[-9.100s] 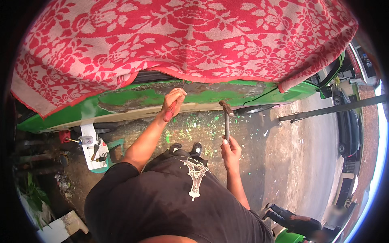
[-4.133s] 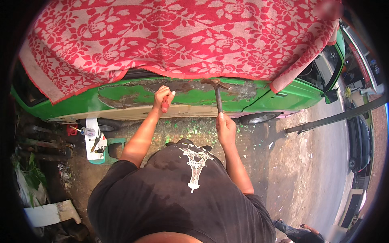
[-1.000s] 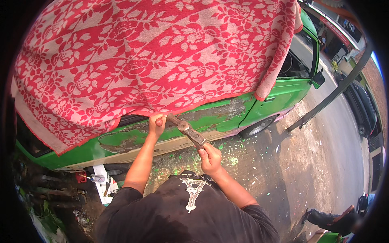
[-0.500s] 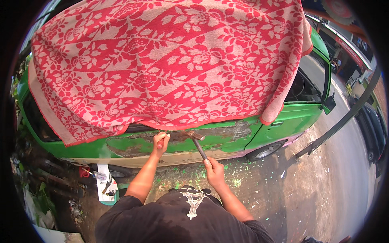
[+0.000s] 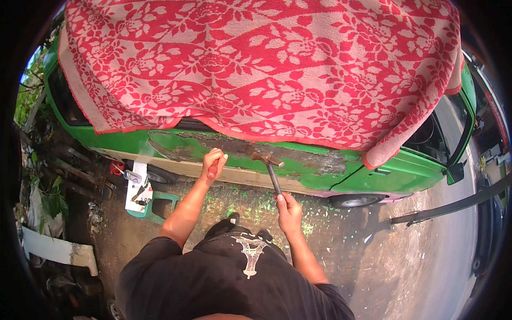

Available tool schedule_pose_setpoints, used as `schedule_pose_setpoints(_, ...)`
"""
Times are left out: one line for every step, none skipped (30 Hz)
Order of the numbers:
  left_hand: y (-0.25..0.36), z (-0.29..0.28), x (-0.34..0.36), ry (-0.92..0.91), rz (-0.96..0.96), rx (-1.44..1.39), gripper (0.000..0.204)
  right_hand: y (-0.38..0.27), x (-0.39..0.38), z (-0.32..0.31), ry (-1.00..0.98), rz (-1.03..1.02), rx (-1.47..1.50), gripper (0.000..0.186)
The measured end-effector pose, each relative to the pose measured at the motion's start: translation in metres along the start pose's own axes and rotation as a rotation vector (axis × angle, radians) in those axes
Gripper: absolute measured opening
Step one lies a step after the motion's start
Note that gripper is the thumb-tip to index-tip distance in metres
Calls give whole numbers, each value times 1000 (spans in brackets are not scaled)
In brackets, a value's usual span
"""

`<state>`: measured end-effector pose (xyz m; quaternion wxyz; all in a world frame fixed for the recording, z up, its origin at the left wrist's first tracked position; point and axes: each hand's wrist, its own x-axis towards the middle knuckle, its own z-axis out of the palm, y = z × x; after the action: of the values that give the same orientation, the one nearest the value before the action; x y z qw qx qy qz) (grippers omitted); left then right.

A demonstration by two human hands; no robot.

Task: The person repeatedly hammers a chisel against the side panel of a green car to remove paint or rust. The person uses a hammer in the right hand and a chisel in the left hand, striking the chisel against the car's surface throughout the clip.

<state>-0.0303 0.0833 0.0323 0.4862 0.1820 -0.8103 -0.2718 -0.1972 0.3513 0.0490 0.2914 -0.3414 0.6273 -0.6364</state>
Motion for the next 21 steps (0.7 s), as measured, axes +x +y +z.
schedule_pose_setpoints(1,-1,0,-2,-19,-5,27,1,2,-2,-5,26,4,25)
schedule_pose_setpoints(2,-1,0,-2,-21,-16,27,2,3,-4,-8,51,8,24)
schedule_pose_setpoints(4,-3,0,-2,-22,-26,27,5,3,-4,-22,61,12,24)
schedule_pose_setpoints(3,-4,1,-3,-24,-37,27,7,5,-2,-15,48,16,25)
schedule_pose_setpoints(-6,-5,-1,-26,-26,-42,26,9,6,0,-7,36,19,25)
schedule_pose_setpoints(-7,-5,2,-33,-9,-49,26,9,9,2,2,16,18,25)
schedule_pose_setpoints(-8,-3,5,-40,7,-57,25,10,10,3,2,30,37,26)
schedule_pose_setpoints(-8,-3,7,-48,23,-65,25,10,9,2,-8,77,49,26)
schedule_pose_setpoints(-9,-1,9,-50,20,-61,24,10,9,0,-20,122,58,26)
schedule_pose_setpoints(-9,1,11,-42,16,-70,24,10,10,-2,-31,167,68,26)
schedule_pose_setpoints(-10,2,14,-34,11,-79,25,9,13,-4,-40,163,43,27)
schedule_pose_setpoints(-11,3,15,-31,3,-89,25,7,15,-5,-48,162,21,27)
schedule_pose_setpoints(-11,4,17,-30,-5,-100,25,6,16,-5,-55,162,-1,28)
schedule_pose_setpoints(-14,4,17,-31,-1,-99,25,6,17,-3,-47,152,-31,28)
schedule_pose_setpoints(-16,4,18,-30,6,-99,25,4,20,-2,-38,138,-63,29)
schedule_pose_setpoints(-18,4,19,-29,13,-100,25,2,21,0,-30,124,-94,29)
schedule_pose_setpoints(-19,4,19,-25,11,-102,25,-1,20,0,-51,145,-64,29)
schedule_pose_setpoints(-20,3,19,-21,11,-104,25,-2,20,2,-50,145,-63,29)
schedule_pose_setpoints(-22,3,20,-17,10,-106,25,-2,21,3,-50,145,-62,29)
schedule_pose_setpoints(-23,2,22,-16,18,-112,25,-2,22,3,-51,146,-61,28)
schedule_pose_setpoints(-25,1,24,-18,25,-116,25,-4,23,4,-48,144,-68,28)
